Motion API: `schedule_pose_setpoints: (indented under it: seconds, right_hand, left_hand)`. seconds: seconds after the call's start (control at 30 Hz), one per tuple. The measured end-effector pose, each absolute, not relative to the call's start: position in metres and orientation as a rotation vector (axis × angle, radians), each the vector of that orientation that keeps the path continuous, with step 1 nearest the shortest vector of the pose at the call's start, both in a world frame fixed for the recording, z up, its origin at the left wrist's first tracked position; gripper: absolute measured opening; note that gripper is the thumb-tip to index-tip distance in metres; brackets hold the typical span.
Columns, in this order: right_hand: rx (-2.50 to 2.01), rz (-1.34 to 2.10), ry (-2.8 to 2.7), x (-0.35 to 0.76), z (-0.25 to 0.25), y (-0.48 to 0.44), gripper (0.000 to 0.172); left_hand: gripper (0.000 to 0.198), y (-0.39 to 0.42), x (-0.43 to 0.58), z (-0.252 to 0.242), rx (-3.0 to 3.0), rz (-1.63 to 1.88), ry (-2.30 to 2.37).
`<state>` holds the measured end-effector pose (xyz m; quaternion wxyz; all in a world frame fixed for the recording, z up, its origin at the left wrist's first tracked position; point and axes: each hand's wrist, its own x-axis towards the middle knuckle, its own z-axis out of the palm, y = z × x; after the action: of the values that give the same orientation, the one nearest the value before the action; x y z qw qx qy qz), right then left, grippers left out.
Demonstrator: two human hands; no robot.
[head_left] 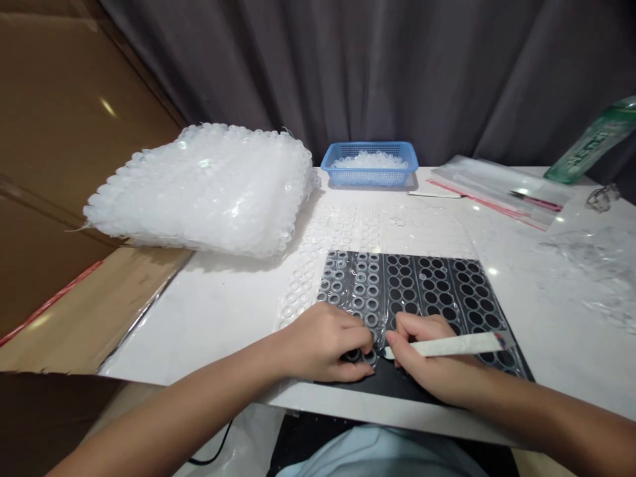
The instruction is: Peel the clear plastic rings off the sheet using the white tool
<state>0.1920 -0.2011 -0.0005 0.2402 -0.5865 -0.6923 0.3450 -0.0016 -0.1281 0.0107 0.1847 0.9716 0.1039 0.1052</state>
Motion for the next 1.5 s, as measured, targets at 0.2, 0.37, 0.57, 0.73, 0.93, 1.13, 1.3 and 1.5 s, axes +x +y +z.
schedule_pose_setpoints:
  seconds: [0.2, 0.37, 0.57, 0.73, 0.93, 1.13, 1.3, 1.5]
  right_hand:
    - [-1.554, 0.921, -1.932, 0.192, -0.005, -0.203, 0.03]
    - [-1.576, 0.902, -1.928, 0.189, 0.0, -0.205, 0.027]
    - [-1.568, 0.933, -1.968, 0.192, 0.002, -0.203, 0.026]
    - [-1.615, 0.963, -1.783, 0.195, 0.003, -0.198, 0.031]
    - [-1.665, 0.963, -1.763, 0.193, 0.002, -0.196, 0.029]
    - [-1.653, 0.992, -1.77, 0.192, -0.002, -0.197, 0.029]
    - [-1.693, 0.905, -1.822, 0.191, -0.002, -0.197, 0.027]
    - [-1.584, 1.257, -1.51, 0.193, -0.003, -0.193, 0.028]
  left_hand:
    - [0.02, -0.128, -0.001, 0.011, 2.768, 0.291, 0.247]
    - [0.017, -0.131, 0.0, 0.013, 2.769, 0.271, 0.2]
    - [0.032, -0.121, -0.008, 0.015, 2.18, 0.487, 0.458]
    - [0.034, -0.118, -0.008, 0.012, 2.206, 0.644, 0.574]
    - [0.011, -0.131, -0.001, 0.012, 2.579, 0.403, 0.571]
    - [0.021, -0.132, 0.001, 0.005, 2.892, 0.298, 0.412]
    - [0.021, -0.132, 0.003, 0.009, 2.786, 0.246, 0.464]
    - [0.036, -0.114, 0.001, 0.02, 1.99, 0.509, 0.778]
